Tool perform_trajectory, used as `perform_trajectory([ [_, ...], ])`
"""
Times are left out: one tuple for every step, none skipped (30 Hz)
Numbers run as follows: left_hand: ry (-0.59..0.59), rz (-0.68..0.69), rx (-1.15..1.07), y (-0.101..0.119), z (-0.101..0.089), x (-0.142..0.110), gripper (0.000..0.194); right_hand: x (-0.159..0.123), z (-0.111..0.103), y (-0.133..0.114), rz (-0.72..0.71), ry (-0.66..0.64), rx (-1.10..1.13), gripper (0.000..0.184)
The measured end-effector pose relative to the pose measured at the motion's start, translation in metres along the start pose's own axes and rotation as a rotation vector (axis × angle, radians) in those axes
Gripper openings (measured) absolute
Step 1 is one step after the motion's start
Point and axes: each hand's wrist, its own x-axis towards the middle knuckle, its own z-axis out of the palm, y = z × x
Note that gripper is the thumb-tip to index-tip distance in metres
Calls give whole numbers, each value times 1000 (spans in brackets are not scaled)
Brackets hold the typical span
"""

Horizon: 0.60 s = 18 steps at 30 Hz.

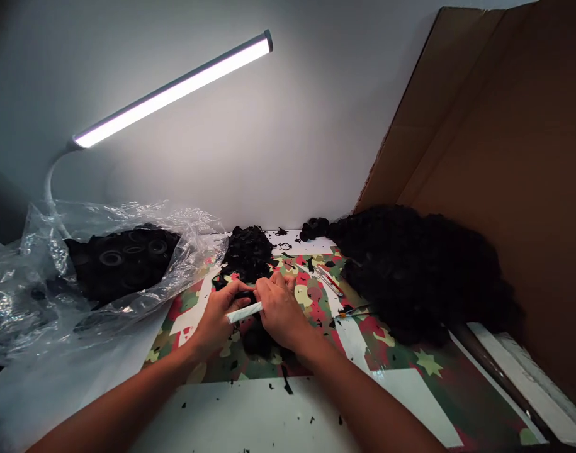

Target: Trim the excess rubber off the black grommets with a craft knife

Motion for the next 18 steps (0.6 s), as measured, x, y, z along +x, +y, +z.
perform_trajectory([
  [11,18,0,0,1,-1,18,1,1,0,8,5,9,29],
  [22,42,0,-1,2,-2,23,1,1,-1,14,13,15,29],
  [37,73,7,-2,3,-3,28,2,2,-1,22,23,20,28],
  [60,114,18,-3,4,-4,32,2,3,-1,32,36,20,27],
  [88,164,33,-4,5,-5,32,3,4,-1,45,50,16,26],
  [120,216,54,-6,6,-6,31,3,5,-1,60,62,10,25],
  [150,263,76,-7,7,-7,28,4,7,1,75,68,1,24],
  [176,302,89,-7,8,-8,26,4,8,3,96,67,-8,23],
  [196,330,89,-7,8,-9,23,5,9,6,124,63,-17,23],
  [218,349,74,-6,7,-10,21,5,10,11,160,60,-25,22],
  [247,360,47,-5,6,-11,20,5,10,17,202,60,-31,22],
  [283,361,7,-2,4,-12,19,4,11,24,245,66,-35,21],
  [308,350,-43,1,1,-12,19,4,11,32,282,78,-36,20],
  [318,323,-98,5,-3,-11,18,4,10,39,300,81,-28,18],
  [305,286,-157,8,-7,-10,18,3,9,46,300,77,-13,19],
  [273,248,-217,11,-11,-8,18,3,8,52,294,74,7,20],
  [234,213,-279,14,-14,-6,19,3,7,56,283,75,30,23],
  [196,185,-338,16,-17,-4,20,4,5,58,273,79,52,27],
])
